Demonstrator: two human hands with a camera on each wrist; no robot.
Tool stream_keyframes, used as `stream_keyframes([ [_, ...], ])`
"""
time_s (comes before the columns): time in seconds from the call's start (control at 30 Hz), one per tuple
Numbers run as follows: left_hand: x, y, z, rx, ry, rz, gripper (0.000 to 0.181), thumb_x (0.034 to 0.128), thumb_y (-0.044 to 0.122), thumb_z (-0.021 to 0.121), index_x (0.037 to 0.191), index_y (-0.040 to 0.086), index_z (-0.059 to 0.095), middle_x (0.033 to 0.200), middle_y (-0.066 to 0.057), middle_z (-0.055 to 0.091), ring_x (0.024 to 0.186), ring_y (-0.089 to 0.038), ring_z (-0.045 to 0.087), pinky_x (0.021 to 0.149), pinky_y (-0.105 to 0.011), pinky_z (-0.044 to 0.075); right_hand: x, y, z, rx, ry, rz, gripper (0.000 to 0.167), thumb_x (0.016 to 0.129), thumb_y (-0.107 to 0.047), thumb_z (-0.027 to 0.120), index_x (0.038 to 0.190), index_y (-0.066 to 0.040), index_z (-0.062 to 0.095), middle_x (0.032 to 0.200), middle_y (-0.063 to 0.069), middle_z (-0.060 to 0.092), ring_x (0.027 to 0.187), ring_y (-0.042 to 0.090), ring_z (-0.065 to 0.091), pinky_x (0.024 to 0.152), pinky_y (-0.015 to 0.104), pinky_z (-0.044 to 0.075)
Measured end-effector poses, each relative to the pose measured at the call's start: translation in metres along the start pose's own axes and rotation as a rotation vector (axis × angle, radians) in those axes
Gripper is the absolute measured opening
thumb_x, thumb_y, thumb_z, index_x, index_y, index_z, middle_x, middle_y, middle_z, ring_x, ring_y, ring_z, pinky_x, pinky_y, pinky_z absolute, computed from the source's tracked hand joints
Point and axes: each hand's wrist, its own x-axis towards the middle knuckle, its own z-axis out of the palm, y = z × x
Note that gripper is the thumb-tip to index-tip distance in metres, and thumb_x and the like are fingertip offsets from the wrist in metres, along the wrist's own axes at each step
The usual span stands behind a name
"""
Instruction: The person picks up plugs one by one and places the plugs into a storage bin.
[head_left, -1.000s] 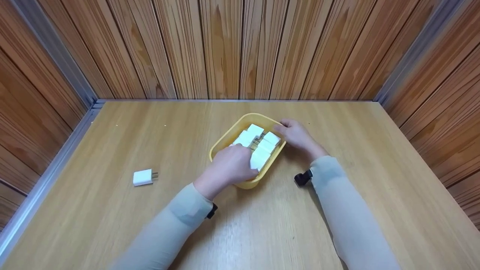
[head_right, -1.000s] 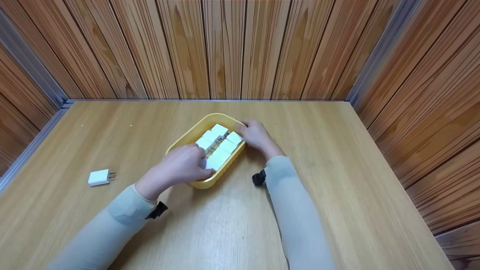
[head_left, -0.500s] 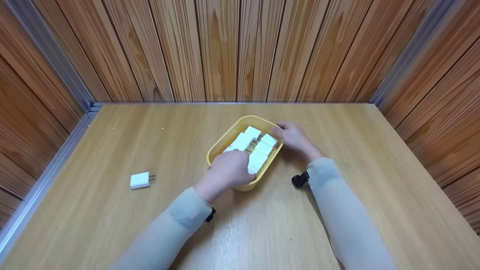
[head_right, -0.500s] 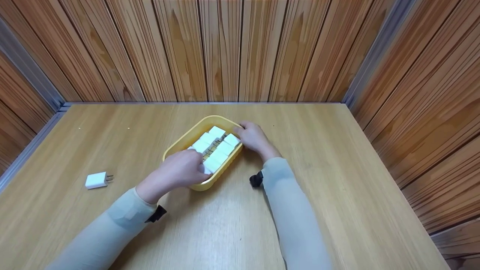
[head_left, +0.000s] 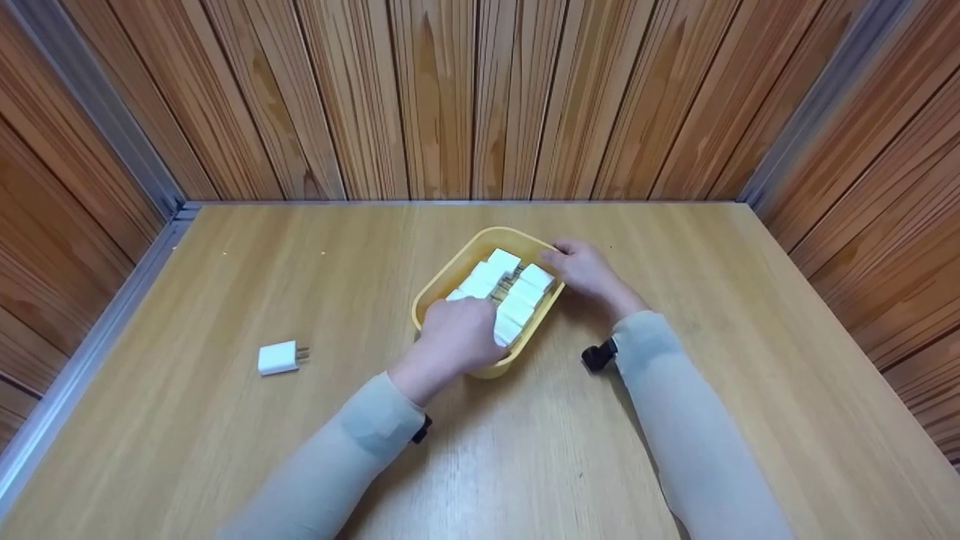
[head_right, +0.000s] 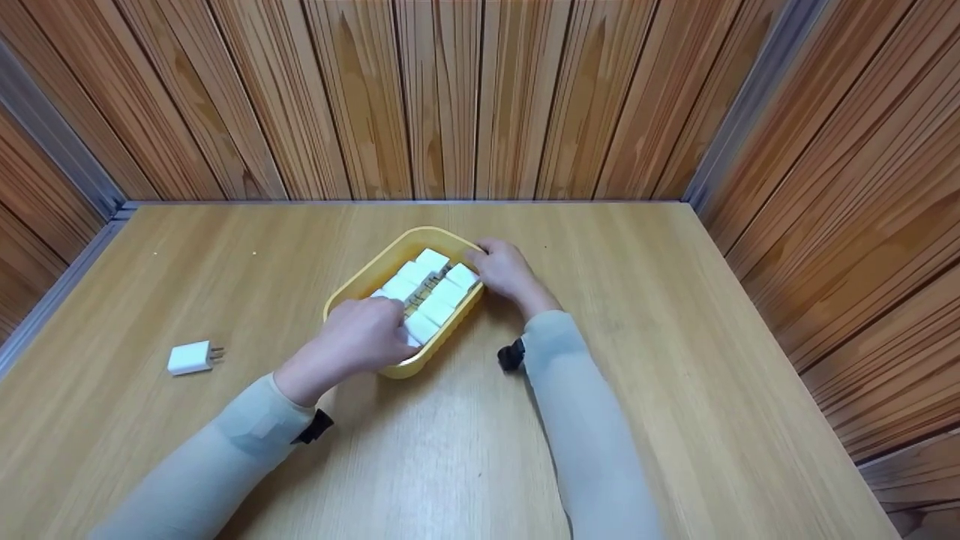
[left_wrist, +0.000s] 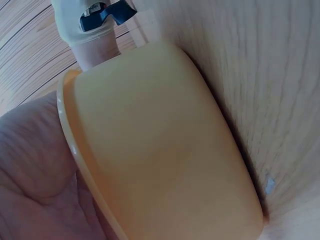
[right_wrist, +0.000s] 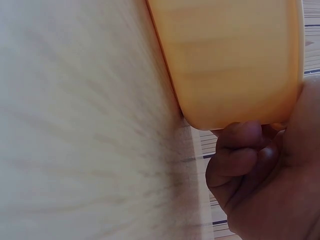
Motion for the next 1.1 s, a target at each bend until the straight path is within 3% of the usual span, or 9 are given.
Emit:
stream_keyframes([
  [0.17,0.0003,0.001,0.0016,-0.009,0.017,-0.002,0.033,0.097,0.04,0.082,0.108,0.01,0.075,0.087,-0.002,0.066,0.079,-0.024,0.061,0.077,-0.045,0.052,-0.0005,-0.0002,-0.0012,0.003,0.001,-0.006,0.04,0.116,-0.03,0.057,0.135,0.003,0.071,0.124,0.02,0.072,0.116,0.032,0.063,0.108,0.049,0.048],
  [0.47,0.0041,0.0057,0.0043,0.025,0.028,-0.013,0.028,0.0949,0.036,0.084,0.092,0.011,0.072,0.084,-0.003,0.065,0.076,-0.023,0.06,0.073,-0.047,0.055,0.0005,-0.001,0.0001,0.013,0.007,-0.028,0.042,0.116,-0.028,0.058,0.135,0.007,0.071,0.121,0.02,0.073,0.112,0.031,0.064,0.104,0.044,0.049],
  [0.73,0.004,0.0069,0.0025,0.069,0.003,-0.021,0.038,0.0975,0.046,0.085,0.104,0.01,0.077,0.086,-0.003,0.066,0.077,-0.023,0.062,0.067,-0.043,0.052,-0.0003,-0.0036,-0.0009,0.016,-0.004,0.0,0.046,0.117,-0.029,0.057,0.142,0.008,0.067,0.131,0.025,0.071,0.121,0.035,0.063,0.112,0.05,0.047],
  [1.1,0.0007,0.0043,0.0014,0.066,0.009,-0.036,0.039,0.0964,0.047,0.086,0.108,0.011,0.076,0.087,-0.003,0.067,0.078,-0.023,0.062,0.068,-0.045,0.053,0.0009,-0.0027,0.0004,0.008,0.004,-0.025,0.041,0.116,-0.028,0.059,0.135,0.007,0.071,0.12,0.021,0.073,0.107,0.03,0.064,0.096,0.04,0.05],
])
